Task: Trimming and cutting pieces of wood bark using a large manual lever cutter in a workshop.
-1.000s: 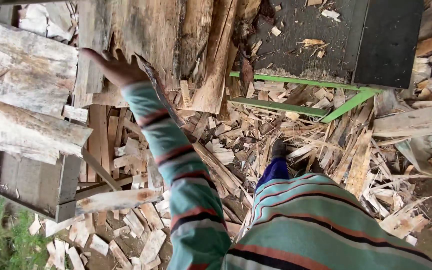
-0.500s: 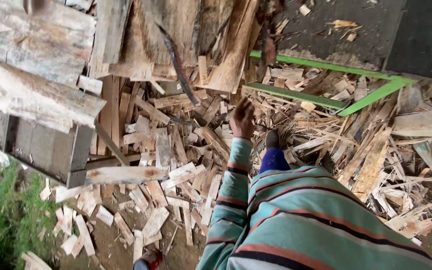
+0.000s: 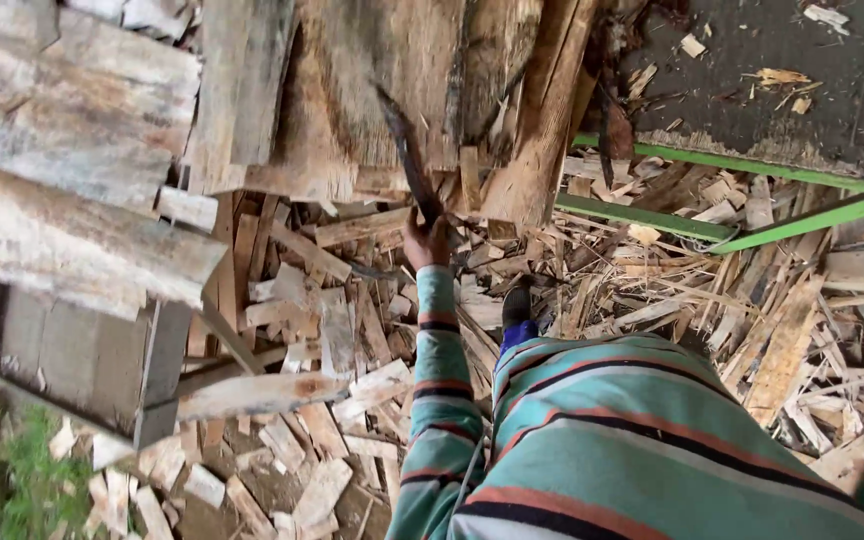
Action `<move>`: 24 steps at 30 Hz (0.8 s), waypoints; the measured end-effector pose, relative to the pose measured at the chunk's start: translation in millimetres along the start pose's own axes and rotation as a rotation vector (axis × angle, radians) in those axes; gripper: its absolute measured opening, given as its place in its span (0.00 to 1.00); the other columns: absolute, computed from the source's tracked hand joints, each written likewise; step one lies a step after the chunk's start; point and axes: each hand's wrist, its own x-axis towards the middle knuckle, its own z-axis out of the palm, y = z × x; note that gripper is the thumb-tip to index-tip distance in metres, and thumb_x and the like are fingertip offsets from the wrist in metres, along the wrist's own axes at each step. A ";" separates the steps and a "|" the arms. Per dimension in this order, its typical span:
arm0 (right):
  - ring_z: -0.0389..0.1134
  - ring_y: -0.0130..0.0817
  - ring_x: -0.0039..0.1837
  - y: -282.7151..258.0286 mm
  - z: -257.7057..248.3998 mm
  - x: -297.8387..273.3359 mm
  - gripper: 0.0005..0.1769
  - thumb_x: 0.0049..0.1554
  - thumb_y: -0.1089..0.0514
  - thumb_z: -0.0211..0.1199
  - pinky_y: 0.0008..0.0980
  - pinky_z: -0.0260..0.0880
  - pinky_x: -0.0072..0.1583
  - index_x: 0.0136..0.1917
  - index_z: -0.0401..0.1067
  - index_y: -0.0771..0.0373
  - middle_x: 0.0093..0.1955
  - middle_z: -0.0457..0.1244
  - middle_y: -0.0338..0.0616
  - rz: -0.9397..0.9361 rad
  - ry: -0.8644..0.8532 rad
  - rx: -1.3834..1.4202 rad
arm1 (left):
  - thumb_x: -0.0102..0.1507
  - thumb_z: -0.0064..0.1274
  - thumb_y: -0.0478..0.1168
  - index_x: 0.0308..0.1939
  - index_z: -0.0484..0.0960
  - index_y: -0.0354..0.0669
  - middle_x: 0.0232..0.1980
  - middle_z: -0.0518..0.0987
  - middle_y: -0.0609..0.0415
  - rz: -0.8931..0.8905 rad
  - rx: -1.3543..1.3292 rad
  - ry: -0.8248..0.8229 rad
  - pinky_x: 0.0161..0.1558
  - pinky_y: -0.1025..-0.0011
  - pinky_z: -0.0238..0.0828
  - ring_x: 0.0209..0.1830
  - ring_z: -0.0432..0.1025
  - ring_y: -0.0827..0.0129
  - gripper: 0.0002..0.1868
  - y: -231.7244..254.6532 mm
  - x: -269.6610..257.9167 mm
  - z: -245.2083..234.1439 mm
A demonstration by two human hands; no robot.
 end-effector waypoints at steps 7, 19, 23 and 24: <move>0.73 0.40 0.59 -196.5 215.5 21.5 0.24 0.59 0.48 0.65 0.42 0.76 0.58 0.66 0.73 0.58 0.62 0.70 0.48 0.082 -0.190 -0.086 | 0.64 0.62 0.38 0.46 0.83 0.30 0.38 0.86 0.50 0.001 -0.084 -0.356 0.42 0.72 0.76 0.37 0.77 0.69 0.12 65.8 -47.5 -56.4; 0.68 0.31 0.68 -281.7 236.1 41.5 0.29 0.61 0.57 0.59 0.33 0.69 0.68 0.75 0.61 0.60 0.68 0.67 0.47 -0.045 -0.786 0.507 | 0.64 0.62 0.39 0.46 0.88 0.45 0.42 0.88 0.49 0.222 0.066 -0.902 0.41 0.66 0.79 0.39 0.83 0.62 0.07 205.0 -122.2 -38.1; 0.70 0.39 0.62 -247.3 234.2 43.2 0.22 0.67 0.59 0.58 0.40 0.70 0.61 0.71 0.70 0.71 0.62 0.69 0.53 0.164 -0.647 0.881 | 0.62 0.63 0.40 0.49 0.87 0.43 0.42 0.86 0.45 0.258 -0.009 -0.840 0.39 0.64 0.79 0.38 0.83 0.58 0.12 221.8 -116.9 11.4; 0.69 0.40 0.61 -248.7 229.4 42.8 0.20 0.67 0.61 0.57 0.41 0.69 0.62 0.70 0.71 0.71 0.61 0.69 0.52 0.150 -0.586 0.915 | 0.63 0.62 0.42 0.49 0.86 0.44 0.39 0.86 0.46 0.163 -0.024 -0.867 0.38 0.64 0.79 0.35 0.83 0.59 0.12 221.6 -116.8 19.6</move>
